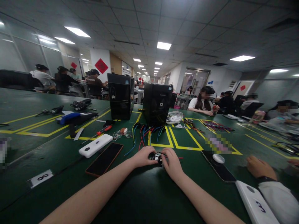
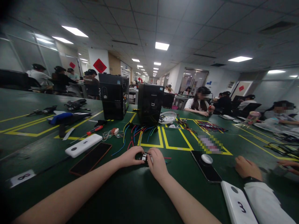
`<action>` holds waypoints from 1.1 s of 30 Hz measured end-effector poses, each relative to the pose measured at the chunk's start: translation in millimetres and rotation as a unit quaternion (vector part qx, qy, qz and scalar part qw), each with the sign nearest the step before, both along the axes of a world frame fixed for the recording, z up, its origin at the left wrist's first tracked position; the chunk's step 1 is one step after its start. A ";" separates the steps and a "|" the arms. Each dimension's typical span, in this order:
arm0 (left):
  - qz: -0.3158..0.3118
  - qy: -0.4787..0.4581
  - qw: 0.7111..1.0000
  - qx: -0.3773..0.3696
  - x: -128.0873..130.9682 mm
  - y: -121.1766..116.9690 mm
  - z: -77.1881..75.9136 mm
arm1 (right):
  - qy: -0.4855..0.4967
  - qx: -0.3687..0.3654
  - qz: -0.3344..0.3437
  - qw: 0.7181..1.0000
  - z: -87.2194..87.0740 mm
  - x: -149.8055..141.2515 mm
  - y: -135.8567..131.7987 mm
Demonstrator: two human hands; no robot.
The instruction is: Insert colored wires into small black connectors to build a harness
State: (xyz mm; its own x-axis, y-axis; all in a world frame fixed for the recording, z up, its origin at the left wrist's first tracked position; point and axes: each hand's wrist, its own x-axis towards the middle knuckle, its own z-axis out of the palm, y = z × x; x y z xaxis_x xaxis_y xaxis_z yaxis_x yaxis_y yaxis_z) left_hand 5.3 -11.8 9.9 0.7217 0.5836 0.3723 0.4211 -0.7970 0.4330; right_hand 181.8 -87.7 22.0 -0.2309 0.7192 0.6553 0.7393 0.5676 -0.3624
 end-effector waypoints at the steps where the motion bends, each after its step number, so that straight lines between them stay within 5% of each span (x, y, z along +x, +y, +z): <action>1: 0.003 -0.002 1.000 0.000 0.1 0.4 -0.8 | -0.014 -0.001 0.009 1.000 1.9 1.1 -1.9; 10: 0.021 -0.019 1.000 -0.006 -1.3 2.4 -1.9 | -0.165 -0.076 0.100 0.978 7.8 -2.6 -9.9; 17: 0.017 -0.012 1.000 -0.009 -2.5 1.2 0.4 | -0.140 -0.050 0.006 0.989 5.8 17.3 4.2; 25: -0.018 -0.015 1.000 -0.014 -2.3 2.1 0.5 | -0.149 -0.043 -0.014 0.988 -8.3 12.9 12.2; 33: -0.026 -0.016 0.999 -0.018 -2.2 2.6 2.1 | -0.048 -0.040 -0.020 0.998 -8.9 9.4 10.1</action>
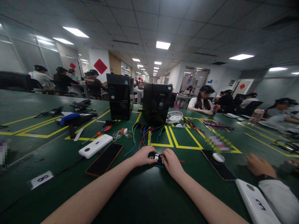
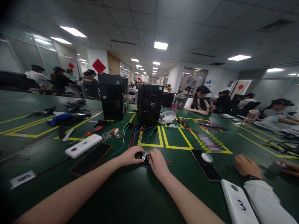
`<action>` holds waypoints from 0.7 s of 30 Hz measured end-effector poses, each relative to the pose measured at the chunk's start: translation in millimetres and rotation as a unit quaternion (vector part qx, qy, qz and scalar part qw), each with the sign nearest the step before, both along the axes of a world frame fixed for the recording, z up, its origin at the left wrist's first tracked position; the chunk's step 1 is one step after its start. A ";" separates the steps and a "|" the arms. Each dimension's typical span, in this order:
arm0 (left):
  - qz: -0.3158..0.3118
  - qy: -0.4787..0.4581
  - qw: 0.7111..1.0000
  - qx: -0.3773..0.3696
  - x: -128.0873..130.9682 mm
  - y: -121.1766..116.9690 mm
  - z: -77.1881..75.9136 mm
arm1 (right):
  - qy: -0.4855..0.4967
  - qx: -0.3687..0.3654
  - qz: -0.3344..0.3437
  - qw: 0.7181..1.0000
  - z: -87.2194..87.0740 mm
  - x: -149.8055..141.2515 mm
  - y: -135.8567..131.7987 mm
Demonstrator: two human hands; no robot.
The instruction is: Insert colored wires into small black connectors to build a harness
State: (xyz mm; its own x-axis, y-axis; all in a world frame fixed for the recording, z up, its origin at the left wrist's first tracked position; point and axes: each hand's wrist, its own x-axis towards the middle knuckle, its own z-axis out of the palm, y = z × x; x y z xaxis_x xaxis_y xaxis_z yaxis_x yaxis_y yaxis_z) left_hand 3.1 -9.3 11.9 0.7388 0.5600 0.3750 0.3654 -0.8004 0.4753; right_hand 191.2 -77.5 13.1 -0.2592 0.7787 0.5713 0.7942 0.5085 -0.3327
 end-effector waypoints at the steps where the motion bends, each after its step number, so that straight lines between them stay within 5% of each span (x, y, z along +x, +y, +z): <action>1: 0.000 0.000 1.000 -0.001 -0.2 -0.2 0.2 | 0.019 0.004 -0.006 1.000 1.9 0.9 -0.5; 5: 0.003 0.000 1.000 -0.002 -0.3 -1.5 0.4 | 0.031 0.018 -0.004 0.999 11.2 3.4 -5.7; 10: 0.009 -0.001 1.000 0.001 1.2 -2.2 -0.5 | -0.074 -0.032 0.100 0.992 16.3 -5.5 -15.2; 17: 0.014 -0.001 1.000 0.006 0.9 -2.3 -1.2 | 0.004 -0.054 0.004 0.999 3.5 -4.7 -5.2; 21: 0.013 -0.003 1.000 0.006 0.7 -1.0 -2.6 | 0.026 -0.094 0.021 0.995 -3.1 0.9 0.9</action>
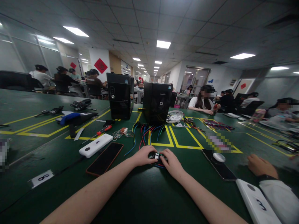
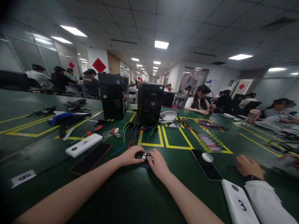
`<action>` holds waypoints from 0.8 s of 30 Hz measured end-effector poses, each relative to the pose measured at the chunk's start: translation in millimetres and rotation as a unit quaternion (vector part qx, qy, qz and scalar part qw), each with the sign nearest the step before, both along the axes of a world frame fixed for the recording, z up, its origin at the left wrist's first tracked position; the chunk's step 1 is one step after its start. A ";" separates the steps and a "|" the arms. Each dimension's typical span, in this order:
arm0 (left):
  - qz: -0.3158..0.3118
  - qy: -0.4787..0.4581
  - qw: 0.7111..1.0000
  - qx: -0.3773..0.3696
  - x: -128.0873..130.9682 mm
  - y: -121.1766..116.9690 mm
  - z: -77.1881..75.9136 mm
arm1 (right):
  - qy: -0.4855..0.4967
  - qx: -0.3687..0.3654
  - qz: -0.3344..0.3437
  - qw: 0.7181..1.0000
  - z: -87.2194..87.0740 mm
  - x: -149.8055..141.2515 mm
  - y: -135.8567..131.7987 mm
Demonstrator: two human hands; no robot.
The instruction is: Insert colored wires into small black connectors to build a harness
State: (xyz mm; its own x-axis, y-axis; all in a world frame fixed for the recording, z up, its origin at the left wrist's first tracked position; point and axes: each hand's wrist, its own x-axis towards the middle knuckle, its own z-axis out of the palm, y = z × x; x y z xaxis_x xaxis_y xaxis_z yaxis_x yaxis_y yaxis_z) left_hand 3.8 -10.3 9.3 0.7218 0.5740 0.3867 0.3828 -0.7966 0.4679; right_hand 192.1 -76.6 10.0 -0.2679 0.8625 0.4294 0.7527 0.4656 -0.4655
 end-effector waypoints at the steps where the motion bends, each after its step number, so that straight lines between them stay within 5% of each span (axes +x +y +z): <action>1: -0.003 0.000 1.000 0.001 -0.1 0.4 -0.2 | 0.007 -0.004 0.008 1.000 -0.4 0.9 0.5; 10: -0.051 0.003 0.999 -0.003 -1.4 -0.5 3.6 | -0.043 0.015 0.006 0.999 3.7 0.6 -1.5; 24: -0.044 0.003 0.999 -0.018 -0.5 -0.9 4.7 | 0.051 0.023 -0.039 0.998 -0.4 -9.1 -3.4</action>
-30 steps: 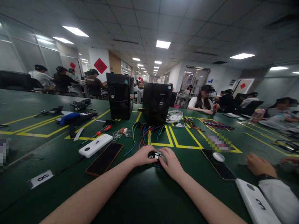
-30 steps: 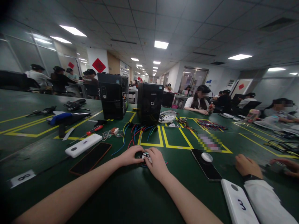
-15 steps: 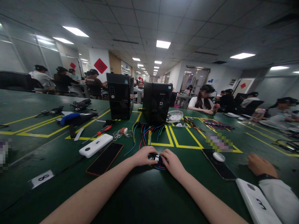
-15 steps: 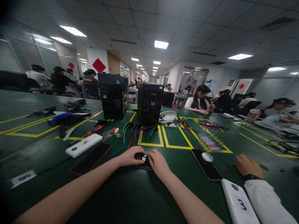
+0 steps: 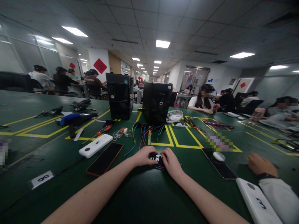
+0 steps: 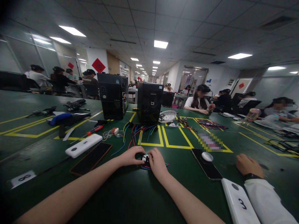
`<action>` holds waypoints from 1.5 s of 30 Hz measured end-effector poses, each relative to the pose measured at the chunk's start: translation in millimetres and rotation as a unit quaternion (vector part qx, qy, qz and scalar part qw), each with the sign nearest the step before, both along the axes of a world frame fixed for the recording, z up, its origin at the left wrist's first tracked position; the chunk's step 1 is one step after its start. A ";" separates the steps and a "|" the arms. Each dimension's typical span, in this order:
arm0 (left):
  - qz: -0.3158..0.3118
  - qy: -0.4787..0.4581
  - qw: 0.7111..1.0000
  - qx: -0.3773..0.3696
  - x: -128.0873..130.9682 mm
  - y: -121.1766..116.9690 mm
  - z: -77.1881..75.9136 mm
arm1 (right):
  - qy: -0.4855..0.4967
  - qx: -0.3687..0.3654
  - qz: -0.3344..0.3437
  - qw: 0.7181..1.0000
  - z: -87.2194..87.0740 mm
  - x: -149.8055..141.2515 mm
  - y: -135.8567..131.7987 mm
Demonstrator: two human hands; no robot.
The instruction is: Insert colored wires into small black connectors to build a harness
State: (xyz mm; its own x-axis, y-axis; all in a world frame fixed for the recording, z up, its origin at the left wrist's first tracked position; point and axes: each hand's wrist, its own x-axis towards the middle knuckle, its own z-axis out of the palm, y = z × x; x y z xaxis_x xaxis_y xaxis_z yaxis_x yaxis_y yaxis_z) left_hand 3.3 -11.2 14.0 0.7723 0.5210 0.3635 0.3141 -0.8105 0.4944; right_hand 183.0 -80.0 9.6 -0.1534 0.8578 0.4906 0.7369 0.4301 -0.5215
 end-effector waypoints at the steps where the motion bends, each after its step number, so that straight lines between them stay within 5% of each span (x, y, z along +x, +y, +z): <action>1: 0.002 -0.001 1.000 -0.004 0.1 0.5 -0.8 | 0.001 -0.005 -0.002 1.000 -0.1 0.1 0.4; 17: 0.015 0.003 1.000 -0.016 0.8 4.4 -6.4 | 0.078 -0.026 -0.038 0.996 -14.5 0.3 10.6; 24: 0.009 0.007 1.000 -0.017 0.4 1.9 -2.8 | 0.122 -0.030 -0.048 0.991 8.0 -1.9 8.0; 31: 0.046 -0.016 0.999 -0.015 1.4 5.7 -9.1 | -0.080 -0.011 0.110 0.991 22.8 -11.5 -20.9; 45: 0.112 -0.007 0.994 -0.007 -0.8 1.5 -6.1 | -0.206 -0.068 0.117 0.969 32.7 6.4 -23.3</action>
